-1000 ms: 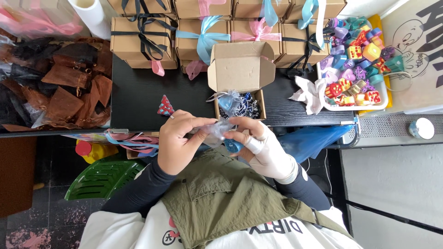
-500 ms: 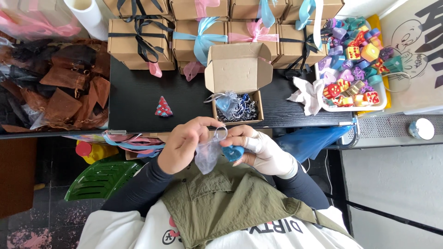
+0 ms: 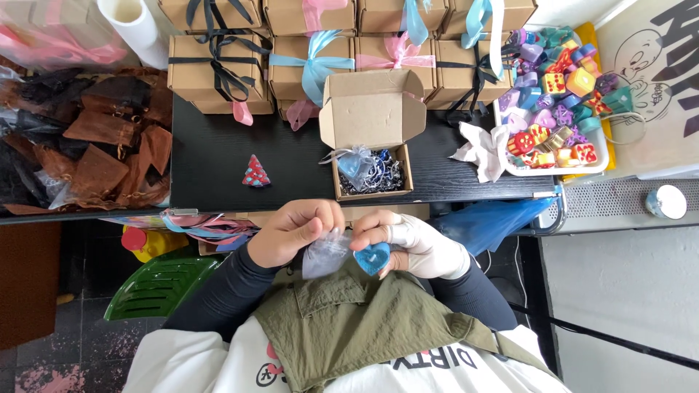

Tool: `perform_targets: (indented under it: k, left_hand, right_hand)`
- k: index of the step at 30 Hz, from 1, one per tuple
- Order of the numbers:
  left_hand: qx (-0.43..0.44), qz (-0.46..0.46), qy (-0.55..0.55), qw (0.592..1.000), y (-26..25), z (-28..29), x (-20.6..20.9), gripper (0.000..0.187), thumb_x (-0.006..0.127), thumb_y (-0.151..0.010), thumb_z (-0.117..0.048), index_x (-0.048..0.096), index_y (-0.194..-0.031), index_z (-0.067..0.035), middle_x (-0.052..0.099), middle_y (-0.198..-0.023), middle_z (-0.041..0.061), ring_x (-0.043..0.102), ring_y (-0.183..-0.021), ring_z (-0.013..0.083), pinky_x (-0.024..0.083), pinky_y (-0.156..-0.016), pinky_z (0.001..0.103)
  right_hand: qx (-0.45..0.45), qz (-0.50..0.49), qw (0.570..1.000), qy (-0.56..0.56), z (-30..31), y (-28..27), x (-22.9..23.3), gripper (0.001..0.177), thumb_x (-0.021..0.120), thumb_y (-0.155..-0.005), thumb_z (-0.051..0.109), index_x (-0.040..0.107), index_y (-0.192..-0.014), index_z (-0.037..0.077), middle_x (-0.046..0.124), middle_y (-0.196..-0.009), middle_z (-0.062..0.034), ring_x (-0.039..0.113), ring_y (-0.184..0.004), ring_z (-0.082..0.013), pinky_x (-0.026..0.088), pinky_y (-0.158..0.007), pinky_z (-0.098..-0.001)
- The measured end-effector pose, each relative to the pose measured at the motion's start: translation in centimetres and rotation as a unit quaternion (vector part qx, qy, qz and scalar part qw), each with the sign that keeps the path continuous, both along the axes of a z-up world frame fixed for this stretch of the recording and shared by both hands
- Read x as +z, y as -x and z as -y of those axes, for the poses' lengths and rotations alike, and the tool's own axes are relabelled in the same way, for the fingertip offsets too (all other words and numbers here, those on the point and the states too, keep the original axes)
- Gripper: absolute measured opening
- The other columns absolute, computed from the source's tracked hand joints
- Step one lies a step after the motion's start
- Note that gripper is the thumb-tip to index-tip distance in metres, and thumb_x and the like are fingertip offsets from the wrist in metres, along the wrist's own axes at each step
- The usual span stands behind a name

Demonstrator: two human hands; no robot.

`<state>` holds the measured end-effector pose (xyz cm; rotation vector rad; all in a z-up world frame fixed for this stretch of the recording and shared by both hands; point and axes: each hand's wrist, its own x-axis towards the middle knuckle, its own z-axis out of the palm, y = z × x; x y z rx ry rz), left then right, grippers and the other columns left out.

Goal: The person is packing small decorative items and filler into a cardboard box and tying it with a ribbon.

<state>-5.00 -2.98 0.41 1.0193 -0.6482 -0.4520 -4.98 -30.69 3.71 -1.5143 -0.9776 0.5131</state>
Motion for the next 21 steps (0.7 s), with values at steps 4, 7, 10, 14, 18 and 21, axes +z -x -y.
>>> perform_targets:
  k: [4, 7, 10, 14, 18, 21]
  left_hand:
    - [-0.043, -0.082, 0.024, 0.995, 0.3, -0.1, -1.9, 0.043, 0.058, -0.108, -0.045, 0.056, -0.094, -0.005, 0.051, -0.089, 0.000, 0.044, -0.085, 0.0115, 0.039, -0.079, 0.027]
    - [0.034, -0.037, -0.105, 0.993, 0.2, -0.1, -0.7, 0.042, 0.058, -0.106, -0.044, 0.056, -0.089, -0.005, 0.051, -0.084, -0.001, 0.042, -0.076, 0.0084, 0.037, -0.068, 0.025]
    - [0.060, 0.033, -0.122, 0.990, 0.2, 0.1, 0.4, 0.045, 0.063, -0.106, -0.044, 0.054, -0.086, -0.005, 0.056, -0.089, 0.001, 0.046, -0.078, 0.0075, 0.040, -0.069, 0.024]
    - [0.082, 0.050, -0.147, 0.984, 0.1, 0.8, 1.4, 0.063, 0.062, -0.095, -0.067, 0.054, -0.108, -0.005, 0.059, -0.105, 0.002, 0.052, -0.083, 0.0073, 0.044, -0.073, 0.023]
    - [-0.061, -0.013, -0.056, 0.996, -0.3, 1.6, 2.2, 0.097, 0.055, -0.085, -0.085, 0.043, -0.139, -0.005, 0.057, -0.131, 0.002, 0.054, -0.123, 0.0072, 0.042, -0.104, 0.023]
    - [-0.253, -0.080, 0.003, 0.964, 0.5, 1.2, -0.8, 0.087, 0.068, -0.094, -0.069, 0.051, -0.146, -0.002, 0.068, -0.134, 0.009, 0.062, -0.127, 0.0134, 0.047, -0.112, 0.029]
  right_hand:
    - [0.010, -0.038, 0.999, -0.004, 0.3, 0.1, 0.5, 0.043, 0.081, -0.087, 0.013, 0.069, -0.127, 0.006, 0.062, -0.129, -0.0084, 0.063, -0.118, -0.0252, 0.051, -0.102, -0.0362]
    - [0.008, -0.058, 0.998, -0.023, 0.5, 0.1, 0.5, 0.042, 0.081, -0.087, 0.013, 0.069, -0.127, 0.006, 0.062, -0.129, -0.0085, 0.063, -0.119, -0.0254, 0.051, -0.102, -0.0366]
    - [0.001, -0.031, 0.999, -0.011, 0.4, -0.1, 0.7, 0.043, 0.080, -0.087, 0.012, 0.069, -0.129, 0.007, 0.062, -0.129, -0.0083, 0.063, -0.119, -0.0254, 0.052, -0.101, -0.0363]
    - [-0.007, 0.038, 0.999, 0.012, 0.1, -0.4, 1.8, 0.047, 0.082, -0.085, 0.011, 0.067, -0.130, 0.010, 0.063, -0.127, -0.0072, 0.066, -0.116, -0.0258, 0.054, -0.099, -0.0360]
    - [-0.014, 0.078, 0.997, 0.002, 0.2, -0.6, 2.4, 0.048, 0.082, -0.085, 0.009, 0.066, -0.131, 0.011, 0.063, -0.126, -0.0069, 0.067, -0.114, -0.0253, 0.056, -0.096, -0.0361]
    - [-0.020, 0.109, 0.994, 0.018, 0.1, -0.9, 3.2, 0.050, 0.083, -0.083, 0.009, 0.066, -0.130, 0.012, 0.064, -0.124, -0.0063, 0.067, -0.112, -0.0248, 0.056, -0.093, -0.0362]
